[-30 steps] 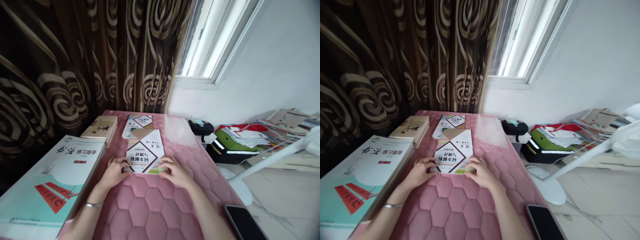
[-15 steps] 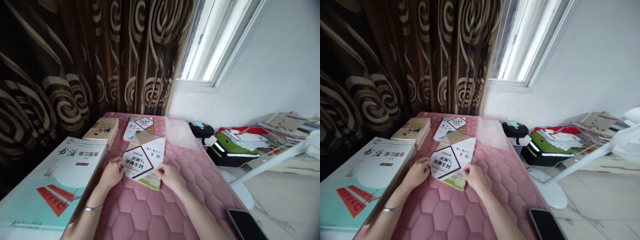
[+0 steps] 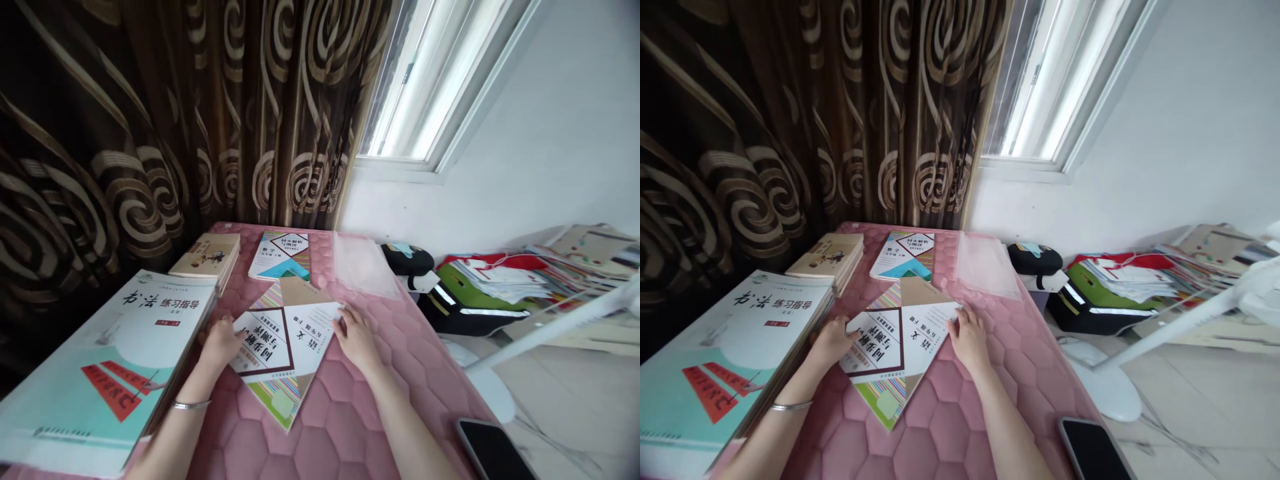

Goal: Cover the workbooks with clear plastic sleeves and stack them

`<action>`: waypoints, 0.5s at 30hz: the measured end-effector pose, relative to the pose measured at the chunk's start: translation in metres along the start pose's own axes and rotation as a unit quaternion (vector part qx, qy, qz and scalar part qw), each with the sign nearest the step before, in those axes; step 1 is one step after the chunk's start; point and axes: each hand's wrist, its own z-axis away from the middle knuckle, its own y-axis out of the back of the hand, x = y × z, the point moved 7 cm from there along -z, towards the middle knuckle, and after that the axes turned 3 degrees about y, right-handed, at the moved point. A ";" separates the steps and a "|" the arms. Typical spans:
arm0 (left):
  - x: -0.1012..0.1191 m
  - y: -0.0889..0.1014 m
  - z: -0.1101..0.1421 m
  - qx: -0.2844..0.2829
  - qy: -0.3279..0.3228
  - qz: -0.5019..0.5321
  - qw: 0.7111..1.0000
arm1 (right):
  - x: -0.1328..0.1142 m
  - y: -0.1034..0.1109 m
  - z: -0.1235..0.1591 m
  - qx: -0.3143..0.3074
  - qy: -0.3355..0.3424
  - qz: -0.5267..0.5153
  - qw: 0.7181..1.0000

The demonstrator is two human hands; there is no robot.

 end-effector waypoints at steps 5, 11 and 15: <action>0.020 0.015 0.013 0.047 -0.029 -0.063 0.996 | 0.015 -0.014 0.007 0.008 0.031 -0.017 0.999; 0.070 0.051 0.004 0.145 -0.133 -0.080 0.977 | 0.029 0.006 0.008 0.044 -0.020 -0.013 0.999; 0.105 0.062 -0.034 0.174 -0.155 -0.082 0.969 | 0.040 0.008 0.013 0.026 -0.079 -0.001 0.997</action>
